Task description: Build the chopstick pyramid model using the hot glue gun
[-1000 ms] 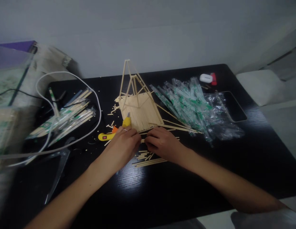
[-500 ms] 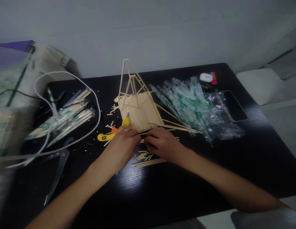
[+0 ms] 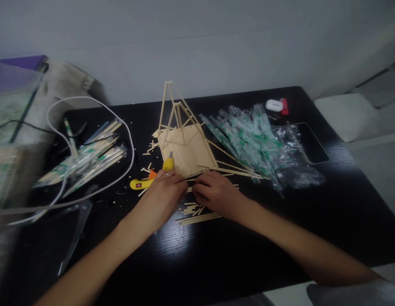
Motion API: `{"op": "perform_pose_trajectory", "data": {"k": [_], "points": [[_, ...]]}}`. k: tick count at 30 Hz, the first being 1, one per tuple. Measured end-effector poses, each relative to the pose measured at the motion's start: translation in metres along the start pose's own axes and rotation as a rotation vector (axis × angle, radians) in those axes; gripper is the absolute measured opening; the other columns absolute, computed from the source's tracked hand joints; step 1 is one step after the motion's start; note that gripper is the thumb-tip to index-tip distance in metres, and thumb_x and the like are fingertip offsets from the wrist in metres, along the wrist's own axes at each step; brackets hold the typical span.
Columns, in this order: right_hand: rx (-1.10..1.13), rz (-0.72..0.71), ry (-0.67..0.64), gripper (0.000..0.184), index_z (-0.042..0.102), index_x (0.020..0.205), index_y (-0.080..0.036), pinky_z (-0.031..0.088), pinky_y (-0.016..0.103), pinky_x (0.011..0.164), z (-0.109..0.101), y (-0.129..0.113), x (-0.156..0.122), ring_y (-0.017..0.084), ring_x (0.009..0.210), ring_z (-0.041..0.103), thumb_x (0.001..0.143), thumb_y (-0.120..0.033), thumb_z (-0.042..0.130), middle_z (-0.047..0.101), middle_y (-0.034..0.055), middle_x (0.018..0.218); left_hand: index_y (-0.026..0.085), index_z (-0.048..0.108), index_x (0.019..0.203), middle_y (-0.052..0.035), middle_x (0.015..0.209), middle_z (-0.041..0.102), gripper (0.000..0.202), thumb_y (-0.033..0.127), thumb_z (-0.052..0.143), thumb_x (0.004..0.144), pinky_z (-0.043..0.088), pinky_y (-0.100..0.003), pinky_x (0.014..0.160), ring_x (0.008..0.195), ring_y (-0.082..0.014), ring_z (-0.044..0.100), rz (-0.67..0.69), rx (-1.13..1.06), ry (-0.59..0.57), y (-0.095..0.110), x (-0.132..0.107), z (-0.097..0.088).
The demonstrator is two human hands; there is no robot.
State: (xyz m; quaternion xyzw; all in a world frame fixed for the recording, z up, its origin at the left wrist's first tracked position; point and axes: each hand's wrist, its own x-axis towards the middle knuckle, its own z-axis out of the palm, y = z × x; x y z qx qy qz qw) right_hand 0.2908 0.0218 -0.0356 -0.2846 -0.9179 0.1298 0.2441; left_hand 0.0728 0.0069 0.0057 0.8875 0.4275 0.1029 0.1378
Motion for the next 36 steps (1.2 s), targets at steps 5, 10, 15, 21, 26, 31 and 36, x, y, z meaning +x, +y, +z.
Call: {"op": "perform_pose_trajectory", "data": {"k": [5, 10, 15, 21, 26, 31, 36], "points": [[-0.011, -0.003, 0.003, 0.017, 0.069, 0.084, -0.017, 0.051, 0.035, 0.077, 0.0006, -0.0001, -0.0003, 0.021, 0.081, 0.058, 0.100, -0.014, 0.065, 0.068, 0.0065, 0.087, 0.019, 0.066, 0.078, -0.0028, 0.080, 0.064, 0.024, 0.013, 0.060, 0.101, 0.047, -0.044, 0.081, 0.083, -0.0248, 0.061, -0.005, 0.013, -0.016, -0.0006, -0.0004, 0.0004], [0.003, 0.011, -0.001, 0.016, 0.070, 0.085, -0.017, 0.050, 0.035, 0.078, 0.0002, -0.0007, -0.0001, 0.021, 0.083, 0.058, 0.101, -0.014, 0.066, 0.068, 0.0069, 0.088, 0.019, 0.067, 0.079, -0.0029, 0.080, 0.064, 0.026, 0.013, 0.057, 0.103, 0.048, -0.044, 0.082, 0.083, -0.0237, 0.062, -0.004, 0.006, -0.001, -0.0007, -0.0012, 0.0009], [0.003, 0.008, 0.004, 0.015, 0.070, 0.085, -0.016, 0.050, 0.035, 0.079, 0.0004, -0.0009, 0.0003, 0.021, 0.083, 0.058, 0.100, -0.014, 0.066, 0.068, 0.0073, 0.088, 0.019, 0.066, 0.078, -0.0030, 0.080, 0.064, 0.026, 0.013, 0.058, 0.102, 0.049, -0.044, 0.084, 0.083, -0.0239, 0.062, -0.004, 0.026, -0.009, 0.0000, -0.0012, 0.0004], [0.004, 0.014, 0.016, 0.015, 0.071, 0.085, -0.016, 0.050, 0.035, 0.077, 0.0005, -0.0006, 0.0004, 0.021, 0.082, 0.057, 0.099, -0.013, 0.067, 0.069, 0.0072, 0.089, 0.019, 0.066, 0.078, -0.0026, 0.079, 0.064, 0.024, 0.012, 0.060, 0.100, 0.047, -0.043, 0.081, 0.082, -0.0245, 0.062, 0.003, 0.028, -0.010, -0.0008, -0.0005, 0.0007], [-0.007, 0.007, 0.000, 0.015, 0.071, 0.085, -0.016, 0.050, 0.035, 0.077, -0.0001, -0.0008, 0.0005, 0.021, 0.082, 0.057, 0.100, -0.014, 0.067, 0.068, 0.0068, 0.088, 0.019, 0.066, 0.078, -0.0026, 0.079, 0.064, 0.023, 0.012, 0.062, 0.099, 0.045, -0.042, 0.080, 0.082, -0.0250, 0.062, 0.000, 0.021, -0.005, -0.0014, -0.0005, 0.0014], [-0.005, 0.005, 0.017, 0.013, 0.071, 0.086, -0.015, 0.051, 0.035, 0.079, 0.0014, -0.0010, -0.0001, 0.021, 0.082, 0.057, 0.098, -0.013, 0.068, 0.068, 0.0075, 0.088, 0.019, 0.067, 0.078, -0.0027, 0.078, 0.065, 0.024, 0.012, 0.061, 0.099, 0.043, -0.042, 0.080, 0.082, -0.0246, 0.062, 0.007, 0.038, 0.019, -0.0018, -0.0014, 0.0032], [0.006, 0.022, -0.004, 0.013, 0.070, 0.087, -0.016, 0.051, 0.036, 0.079, 0.0034, -0.0003, -0.0005, 0.022, 0.083, 0.058, 0.100, -0.014, 0.066, 0.069, 0.0074, 0.088, 0.019, 0.070, 0.083, -0.0028, 0.081, 0.068, 0.018, 0.014, 0.063, 0.099, 0.039, -0.042, 0.081, 0.085, -0.0252, 0.063, -0.019, 0.042, 0.015, -0.0015, -0.0023, 0.0030]]}}
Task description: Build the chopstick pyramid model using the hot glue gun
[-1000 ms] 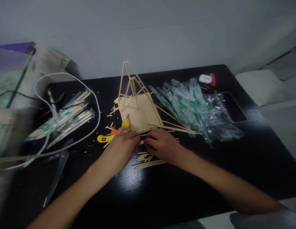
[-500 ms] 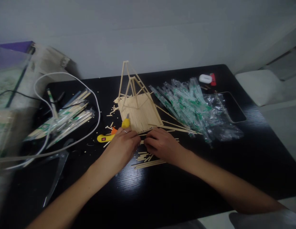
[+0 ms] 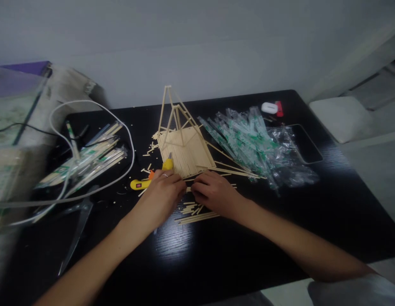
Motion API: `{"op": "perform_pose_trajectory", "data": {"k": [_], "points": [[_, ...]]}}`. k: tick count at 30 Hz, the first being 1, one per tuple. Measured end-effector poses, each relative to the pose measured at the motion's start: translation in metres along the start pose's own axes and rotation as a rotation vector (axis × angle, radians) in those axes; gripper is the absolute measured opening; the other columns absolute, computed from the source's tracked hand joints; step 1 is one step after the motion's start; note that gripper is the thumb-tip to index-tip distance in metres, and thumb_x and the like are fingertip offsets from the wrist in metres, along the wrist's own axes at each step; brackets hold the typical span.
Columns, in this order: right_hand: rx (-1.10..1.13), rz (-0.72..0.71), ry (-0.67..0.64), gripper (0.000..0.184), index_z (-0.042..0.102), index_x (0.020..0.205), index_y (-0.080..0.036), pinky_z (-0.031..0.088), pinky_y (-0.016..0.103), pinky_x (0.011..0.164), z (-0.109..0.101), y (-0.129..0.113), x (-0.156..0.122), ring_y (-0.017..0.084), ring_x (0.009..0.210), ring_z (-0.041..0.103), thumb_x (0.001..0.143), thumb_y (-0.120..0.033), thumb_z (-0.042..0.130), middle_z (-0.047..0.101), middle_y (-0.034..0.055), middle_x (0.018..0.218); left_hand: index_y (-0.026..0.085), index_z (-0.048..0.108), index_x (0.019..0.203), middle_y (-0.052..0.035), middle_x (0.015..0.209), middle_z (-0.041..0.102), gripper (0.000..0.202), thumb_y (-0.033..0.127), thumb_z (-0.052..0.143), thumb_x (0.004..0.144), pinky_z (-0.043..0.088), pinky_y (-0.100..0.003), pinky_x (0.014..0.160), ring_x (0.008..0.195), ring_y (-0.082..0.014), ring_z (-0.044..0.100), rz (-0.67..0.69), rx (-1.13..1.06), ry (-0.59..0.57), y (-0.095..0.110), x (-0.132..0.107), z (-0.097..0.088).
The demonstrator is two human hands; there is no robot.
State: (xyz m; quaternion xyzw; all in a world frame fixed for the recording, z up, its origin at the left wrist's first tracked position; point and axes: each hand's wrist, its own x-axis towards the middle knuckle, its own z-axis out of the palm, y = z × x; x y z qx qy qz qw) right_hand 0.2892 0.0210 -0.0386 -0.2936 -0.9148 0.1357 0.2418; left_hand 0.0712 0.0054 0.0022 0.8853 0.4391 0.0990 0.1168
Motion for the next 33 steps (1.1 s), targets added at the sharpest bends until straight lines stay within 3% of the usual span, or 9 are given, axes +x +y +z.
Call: {"op": "perform_pose_trajectory", "data": {"k": [6, 15, 24, 28, 33], "points": [[0.038, 0.090, -0.057, 0.004, 0.067, 0.096, -0.016, 0.054, 0.038, 0.084, -0.005, -0.002, 0.003, 0.024, 0.089, 0.063, 0.097, -0.012, 0.068, 0.071, 0.0081, 0.091, 0.018, 0.067, 0.086, -0.0052, 0.085, 0.069, 0.015, 0.018, 0.063, 0.101, 0.037, -0.042, 0.083, 0.088, -0.0275, 0.064, -0.009, 0.115, 0.001, 0.001, -0.001, -0.001], [0.102, 0.240, -0.194, 0.017, 0.065, 0.110, -0.014, 0.056, 0.043, 0.094, -0.020, -0.009, 0.008, 0.028, 0.103, 0.066, 0.095, -0.009, 0.070, 0.072, 0.0124, 0.105, 0.018, 0.065, 0.089, -0.0059, 0.088, 0.068, 0.013, 0.011, 0.062, 0.099, 0.035, -0.042, 0.084, 0.090, -0.0295, 0.063, 0.020, 0.138, -0.027, -0.001, -0.004, 0.001], [0.058, 0.250, -0.255, 0.004, 0.070, 0.096, -0.013, 0.055, 0.042, 0.093, -0.021, -0.014, 0.009, 0.027, 0.100, 0.064, 0.095, -0.009, 0.069, 0.069, 0.0119, 0.100, 0.019, 0.062, 0.090, -0.0048, 0.086, 0.068, 0.016, 0.004, 0.057, 0.095, 0.036, -0.043, 0.085, 0.086, -0.0279, 0.063, -0.011, 0.074, -0.065, 0.001, -0.003, 0.001], [0.163, 0.322, -0.239, 0.007, 0.069, 0.091, -0.015, 0.053, 0.037, 0.086, -0.030, -0.014, 0.011, 0.024, 0.093, 0.065, 0.093, -0.009, 0.072, 0.069, 0.0083, 0.094, 0.019, 0.063, 0.091, -0.0021, 0.085, 0.068, 0.013, 0.008, 0.059, 0.097, 0.039, -0.042, 0.088, 0.085, -0.0246, 0.064, 0.002, -0.076, -0.065, -0.003, -0.002, -0.013], [0.586, 0.524, -0.177, 0.008, 0.070, 0.090, -0.018, 0.046, 0.028, 0.069, -0.057, -0.016, 0.019, 0.014, 0.072, 0.062, 0.096, -0.021, 0.074, 0.069, -0.0006, 0.079, 0.024, 0.070, 0.102, 0.0000, 0.096, 0.076, 0.009, 0.032, 0.067, 0.102, 0.045, -0.037, 0.089, 0.091, -0.0207, 0.068, -0.103, -0.351, 0.076, -0.009, -0.004, -0.046]]}}
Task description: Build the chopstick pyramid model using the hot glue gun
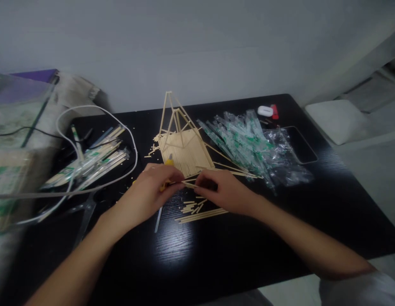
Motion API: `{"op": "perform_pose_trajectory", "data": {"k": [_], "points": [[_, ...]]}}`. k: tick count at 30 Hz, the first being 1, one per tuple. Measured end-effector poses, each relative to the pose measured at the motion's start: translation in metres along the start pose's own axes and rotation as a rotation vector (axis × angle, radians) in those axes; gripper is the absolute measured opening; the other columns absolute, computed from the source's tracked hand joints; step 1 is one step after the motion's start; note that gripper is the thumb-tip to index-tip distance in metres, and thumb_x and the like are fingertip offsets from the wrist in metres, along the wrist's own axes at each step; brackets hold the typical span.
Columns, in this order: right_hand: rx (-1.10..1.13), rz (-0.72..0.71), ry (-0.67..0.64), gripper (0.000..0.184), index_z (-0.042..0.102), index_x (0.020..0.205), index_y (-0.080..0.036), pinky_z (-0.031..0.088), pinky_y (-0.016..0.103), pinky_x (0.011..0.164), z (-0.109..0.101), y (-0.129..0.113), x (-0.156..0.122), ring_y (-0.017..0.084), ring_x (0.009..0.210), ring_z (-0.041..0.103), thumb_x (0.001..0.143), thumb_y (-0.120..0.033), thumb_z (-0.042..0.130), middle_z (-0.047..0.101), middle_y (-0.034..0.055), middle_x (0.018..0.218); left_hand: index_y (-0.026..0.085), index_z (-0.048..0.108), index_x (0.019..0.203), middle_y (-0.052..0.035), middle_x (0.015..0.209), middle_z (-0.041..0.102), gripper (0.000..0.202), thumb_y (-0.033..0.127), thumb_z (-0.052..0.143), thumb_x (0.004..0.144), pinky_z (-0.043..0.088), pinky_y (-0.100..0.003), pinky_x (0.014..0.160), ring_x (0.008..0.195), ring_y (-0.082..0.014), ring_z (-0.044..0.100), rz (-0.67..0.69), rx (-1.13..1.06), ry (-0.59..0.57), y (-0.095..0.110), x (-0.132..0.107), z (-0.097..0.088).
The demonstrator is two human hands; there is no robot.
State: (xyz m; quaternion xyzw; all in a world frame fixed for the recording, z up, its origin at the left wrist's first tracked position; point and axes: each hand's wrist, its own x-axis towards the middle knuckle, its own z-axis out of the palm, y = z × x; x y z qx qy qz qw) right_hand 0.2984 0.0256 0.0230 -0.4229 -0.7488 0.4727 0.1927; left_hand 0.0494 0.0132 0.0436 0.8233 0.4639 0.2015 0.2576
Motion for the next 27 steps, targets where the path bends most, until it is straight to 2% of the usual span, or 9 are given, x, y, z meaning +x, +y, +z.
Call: {"op": "perform_pose_trajectory", "data": {"k": [3, 7, 13, 17, 23, 27], "points": [[0.240, 0.053, 0.022, 0.012, 0.070, 0.088, -0.018, 0.047, 0.026, 0.067, -0.007, -0.008, -0.001, 0.014, 0.071, 0.062, 0.092, -0.027, 0.076, 0.069, -0.0012, 0.078, 0.025, 0.073, 0.109, 0.0006, 0.096, 0.076, 0.021, 0.043, 0.064, 0.104, 0.050, -0.031, 0.081, 0.087, -0.0180, 0.070, -0.114, -0.141, 0.085, 0.004, -0.001, -0.010], [0.433, 0.096, 0.057, 0.020, 0.071, 0.088, -0.017, 0.049, 0.027, 0.068, -0.005, -0.011, -0.002, 0.014, 0.072, 0.063, 0.086, -0.035, 0.081, 0.070, -0.0005, 0.079, 0.024, 0.074, 0.110, 0.0010, 0.090, 0.074, 0.029, 0.048, 0.059, 0.105, 0.051, -0.028, 0.073, 0.080, -0.0157, 0.068, -0.206, -0.302, 0.062, 0.009, 0.000, -0.006], [0.521, 0.109, 0.027, 0.027, 0.073, 0.090, -0.017, 0.050, 0.028, 0.071, 0.003, -0.012, -0.002, 0.015, 0.075, 0.064, 0.083, -0.040, 0.084, 0.072, 0.0016, 0.082, 0.021, 0.075, 0.099, -0.0007, 0.084, 0.073, 0.030, 0.047, 0.062, 0.102, 0.050, -0.028, 0.072, 0.077, -0.0155, 0.066, -0.237, -0.445, 0.040, 0.011, 0.002, 0.007], [0.605, 0.122, 0.002, 0.030, 0.074, 0.091, -0.017, 0.051, 0.028, 0.071, 0.008, -0.012, -0.003, 0.015, 0.076, 0.066, 0.081, -0.042, 0.087, 0.073, 0.0018, 0.083, 0.019, 0.075, 0.093, -0.0014, 0.079, 0.072, 0.030, 0.045, 0.063, 0.100, 0.049, -0.028, 0.070, 0.074, -0.0153, 0.065, -0.264, -0.498, 0.031, 0.011, 0.002, 0.010], [0.705, 0.170, -0.058, 0.037, 0.077, 0.086, -0.016, 0.048, 0.026, 0.061, 0.012, -0.011, -0.001, 0.012, 0.063, 0.062, 0.081, -0.051, 0.087, 0.074, 0.0014, 0.074, 0.019, 0.074, 0.089, -0.0023, 0.078, 0.074, 0.029, 0.043, 0.063, 0.100, 0.050, -0.027, 0.066, 0.072, -0.0154, 0.067, -0.275, -0.556, -0.003, 0.015, 0.003, 0.015], [0.736, 0.186, -0.051, 0.041, 0.078, 0.085, -0.015, 0.052, 0.027, 0.065, 0.013, -0.009, -0.001, 0.013, 0.065, 0.066, 0.080, -0.055, 0.088, 0.077, 0.0034, 0.077, 0.019, 0.074, 0.086, -0.0015, 0.075, 0.073, 0.031, 0.042, 0.060, 0.102, 0.051, -0.026, 0.065, 0.069, -0.0145, 0.066, -0.261, -0.565, 0.011, 0.018, 0.005, 0.015]]}}
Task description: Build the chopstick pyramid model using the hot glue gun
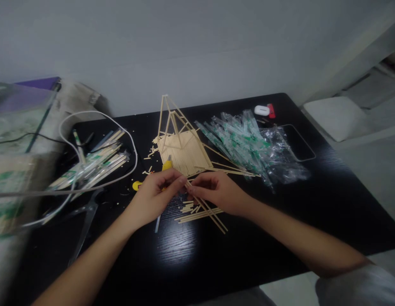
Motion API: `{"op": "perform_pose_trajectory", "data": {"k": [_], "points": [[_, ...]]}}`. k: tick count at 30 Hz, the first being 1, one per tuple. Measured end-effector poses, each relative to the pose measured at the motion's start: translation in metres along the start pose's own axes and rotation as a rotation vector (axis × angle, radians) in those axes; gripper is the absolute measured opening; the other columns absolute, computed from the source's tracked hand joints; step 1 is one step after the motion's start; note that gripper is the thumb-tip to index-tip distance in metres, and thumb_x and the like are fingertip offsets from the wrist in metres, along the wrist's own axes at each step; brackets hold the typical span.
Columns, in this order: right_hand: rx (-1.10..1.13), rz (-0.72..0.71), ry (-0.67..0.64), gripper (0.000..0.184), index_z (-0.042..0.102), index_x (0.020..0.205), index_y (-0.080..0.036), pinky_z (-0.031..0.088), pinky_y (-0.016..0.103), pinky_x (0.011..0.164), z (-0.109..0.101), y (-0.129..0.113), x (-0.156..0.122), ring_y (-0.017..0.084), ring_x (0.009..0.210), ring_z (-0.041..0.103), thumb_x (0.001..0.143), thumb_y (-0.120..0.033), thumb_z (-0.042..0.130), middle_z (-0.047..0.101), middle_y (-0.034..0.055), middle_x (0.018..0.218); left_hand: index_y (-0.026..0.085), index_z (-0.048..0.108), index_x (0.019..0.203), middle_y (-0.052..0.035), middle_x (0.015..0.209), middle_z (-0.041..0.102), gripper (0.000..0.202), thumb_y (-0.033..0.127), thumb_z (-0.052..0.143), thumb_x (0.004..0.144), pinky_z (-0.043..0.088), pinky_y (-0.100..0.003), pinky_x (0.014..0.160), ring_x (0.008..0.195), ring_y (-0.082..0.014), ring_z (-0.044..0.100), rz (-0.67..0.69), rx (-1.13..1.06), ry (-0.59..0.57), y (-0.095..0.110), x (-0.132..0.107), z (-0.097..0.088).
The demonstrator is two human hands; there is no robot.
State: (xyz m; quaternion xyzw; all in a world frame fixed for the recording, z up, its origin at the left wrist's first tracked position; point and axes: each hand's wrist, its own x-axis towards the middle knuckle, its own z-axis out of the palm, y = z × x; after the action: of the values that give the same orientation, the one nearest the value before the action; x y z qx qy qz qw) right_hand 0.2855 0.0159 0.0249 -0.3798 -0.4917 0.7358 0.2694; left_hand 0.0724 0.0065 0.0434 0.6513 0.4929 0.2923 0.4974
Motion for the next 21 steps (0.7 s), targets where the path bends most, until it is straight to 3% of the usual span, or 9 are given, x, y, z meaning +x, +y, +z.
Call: {"op": "perform_pose_trajectory", "data": {"k": [9, 15, 21], "points": [[-0.012, -0.006, 0.027, 0.038, 0.079, 0.083, -0.016, 0.052, 0.028, 0.067, 0.000, 0.001, -0.002, 0.015, 0.068, 0.068, 0.080, -0.052, 0.089, 0.077, 0.0033, 0.076, 0.019, 0.073, 0.090, -0.0035, 0.081, 0.077, 0.025, 0.042, 0.066, 0.099, 0.055, -0.029, 0.070, 0.075, -0.0173, 0.072, -0.045, -0.091, -0.032, -0.004, -0.001, 0.003], [-0.063, -0.015, 0.057, 0.032, 0.079, 0.080, -0.017, 0.049, 0.027, 0.063, 0.003, 0.003, -0.002, 0.014, 0.065, 0.064, 0.081, -0.048, 0.088, 0.076, 0.0023, 0.073, 0.020, 0.070, 0.083, 0.0000, 0.072, 0.072, 0.025, 0.039, 0.065, 0.099, 0.049, -0.025, 0.063, 0.066, -0.0133, 0.065, -0.030, -0.053, 0.017, -0.008, -0.002, 0.009], [-0.061, 0.010, 0.044, 0.034, 0.079, 0.081, -0.017, 0.052, 0.029, 0.067, 0.003, 0.005, -0.001, 0.015, 0.068, 0.067, 0.081, -0.049, 0.088, 0.077, 0.0025, 0.074, 0.019, 0.072, 0.084, -0.0018, 0.074, 0.074, 0.026, 0.039, 0.065, 0.099, 0.051, -0.027, 0.066, 0.069, -0.0144, 0.067, -0.036, -0.066, -0.003, -0.006, -0.001, 0.008]]}}
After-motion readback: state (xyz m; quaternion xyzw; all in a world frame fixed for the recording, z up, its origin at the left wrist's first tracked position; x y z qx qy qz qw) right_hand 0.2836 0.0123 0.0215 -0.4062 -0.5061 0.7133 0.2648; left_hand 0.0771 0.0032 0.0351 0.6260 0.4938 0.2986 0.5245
